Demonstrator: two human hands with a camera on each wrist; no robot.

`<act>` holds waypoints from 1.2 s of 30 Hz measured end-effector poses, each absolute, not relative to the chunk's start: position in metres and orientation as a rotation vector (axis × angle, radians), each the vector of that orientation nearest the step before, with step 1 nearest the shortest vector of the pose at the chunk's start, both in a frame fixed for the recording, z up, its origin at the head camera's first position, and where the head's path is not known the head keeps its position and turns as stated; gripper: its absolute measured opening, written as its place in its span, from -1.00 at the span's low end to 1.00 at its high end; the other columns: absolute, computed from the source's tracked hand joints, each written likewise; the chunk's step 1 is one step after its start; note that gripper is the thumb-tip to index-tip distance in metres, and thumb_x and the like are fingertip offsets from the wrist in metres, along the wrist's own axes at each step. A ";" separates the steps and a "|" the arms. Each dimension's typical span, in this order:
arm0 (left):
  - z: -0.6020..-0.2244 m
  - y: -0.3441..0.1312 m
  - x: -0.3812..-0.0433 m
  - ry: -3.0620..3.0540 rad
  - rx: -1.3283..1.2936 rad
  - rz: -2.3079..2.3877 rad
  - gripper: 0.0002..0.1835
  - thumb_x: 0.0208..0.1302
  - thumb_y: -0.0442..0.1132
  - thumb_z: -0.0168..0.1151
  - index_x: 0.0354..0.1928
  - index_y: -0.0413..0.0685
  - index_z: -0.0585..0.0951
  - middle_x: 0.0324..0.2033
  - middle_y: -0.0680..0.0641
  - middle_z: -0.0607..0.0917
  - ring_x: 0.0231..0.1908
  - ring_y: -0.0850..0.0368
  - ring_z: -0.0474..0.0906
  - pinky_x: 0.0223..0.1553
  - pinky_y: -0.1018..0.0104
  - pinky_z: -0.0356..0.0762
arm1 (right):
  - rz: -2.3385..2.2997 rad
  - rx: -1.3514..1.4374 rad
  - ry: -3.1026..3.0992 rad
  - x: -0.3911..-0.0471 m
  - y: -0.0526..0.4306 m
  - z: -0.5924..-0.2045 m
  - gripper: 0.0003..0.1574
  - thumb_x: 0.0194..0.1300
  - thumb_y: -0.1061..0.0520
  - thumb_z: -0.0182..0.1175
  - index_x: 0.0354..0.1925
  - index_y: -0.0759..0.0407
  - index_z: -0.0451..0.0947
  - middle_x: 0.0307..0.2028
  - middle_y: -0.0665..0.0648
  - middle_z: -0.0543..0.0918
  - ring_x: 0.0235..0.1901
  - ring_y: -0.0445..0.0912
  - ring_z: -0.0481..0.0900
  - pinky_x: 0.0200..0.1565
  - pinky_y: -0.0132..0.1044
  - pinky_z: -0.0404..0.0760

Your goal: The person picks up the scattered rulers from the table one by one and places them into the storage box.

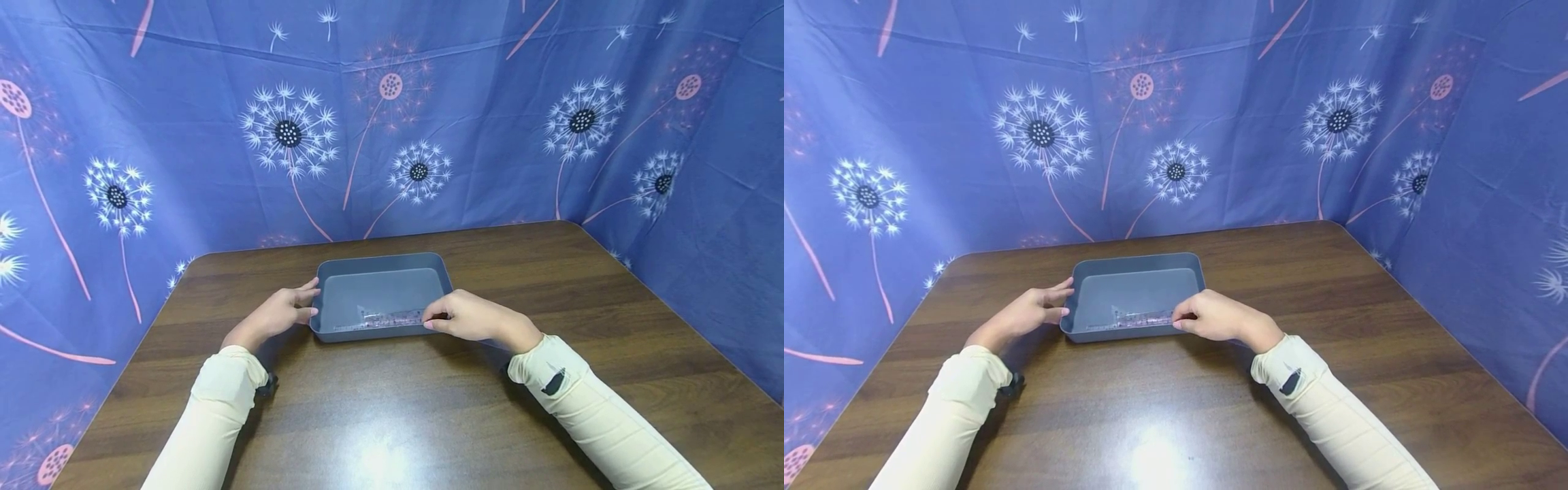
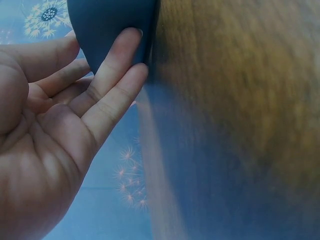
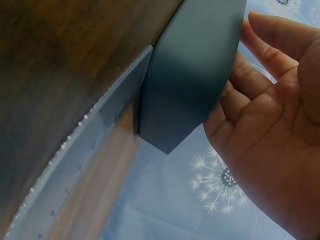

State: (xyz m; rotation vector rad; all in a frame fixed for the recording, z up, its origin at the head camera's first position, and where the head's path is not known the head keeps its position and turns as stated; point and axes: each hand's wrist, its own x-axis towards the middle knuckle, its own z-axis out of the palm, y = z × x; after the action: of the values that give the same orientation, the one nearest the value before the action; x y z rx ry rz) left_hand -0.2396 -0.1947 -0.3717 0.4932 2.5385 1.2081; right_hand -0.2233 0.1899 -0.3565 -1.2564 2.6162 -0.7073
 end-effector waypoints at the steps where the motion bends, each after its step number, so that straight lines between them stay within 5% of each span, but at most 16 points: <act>1: -0.372 -0.195 -0.240 2.537 0.496 1.210 -0.41 0.45 -0.37 0.11 0.44 -0.40 0.24 0.53 -0.24 0.03 -0.03 -0.14 0.70 0.23 -0.10 0.44 | -0.705 -1.254 2.616 -0.223 0.190 -0.357 -0.78 0.46 0.13 0.16 -0.10 0.10 0.74 -0.18 -0.05 0.76 -0.21 -0.31 0.62 -0.10 -0.27 0.65; 10: -0.371 -0.192 -0.237 2.535 0.494 1.210 -0.41 0.45 -0.37 0.11 0.44 -0.39 0.24 0.53 -0.24 0.03 0.00 -0.16 0.67 0.22 -0.09 0.45 | -0.603 -1.351 2.649 -0.223 0.193 -0.355 -0.71 0.46 0.17 0.15 0.02 0.24 0.71 -0.05 0.08 0.75 0.01 -0.08 0.67 0.06 -0.12 0.63; 36: -0.371 -0.193 -0.239 2.547 0.490 1.204 -0.40 0.44 -0.35 0.14 0.44 -0.39 0.25 0.53 -0.24 0.04 -0.02 -0.16 0.69 0.23 -0.10 0.44 | -0.571 -1.343 2.654 -0.219 0.192 -0.352 -0.66 0.45 0.15 0.16 0.08 0.31 0.64 -0.02 0.14 0.66 0.03 -0.01 0.61 0.10 -0.06 0.58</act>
State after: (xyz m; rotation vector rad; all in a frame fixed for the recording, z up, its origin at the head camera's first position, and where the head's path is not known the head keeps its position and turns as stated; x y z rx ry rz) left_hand -0.2389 -0.1931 -0.3713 0.4897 2.5475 1.2042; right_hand -0.2190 0.1920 -0.3520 -1.3430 2.6539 -0.5708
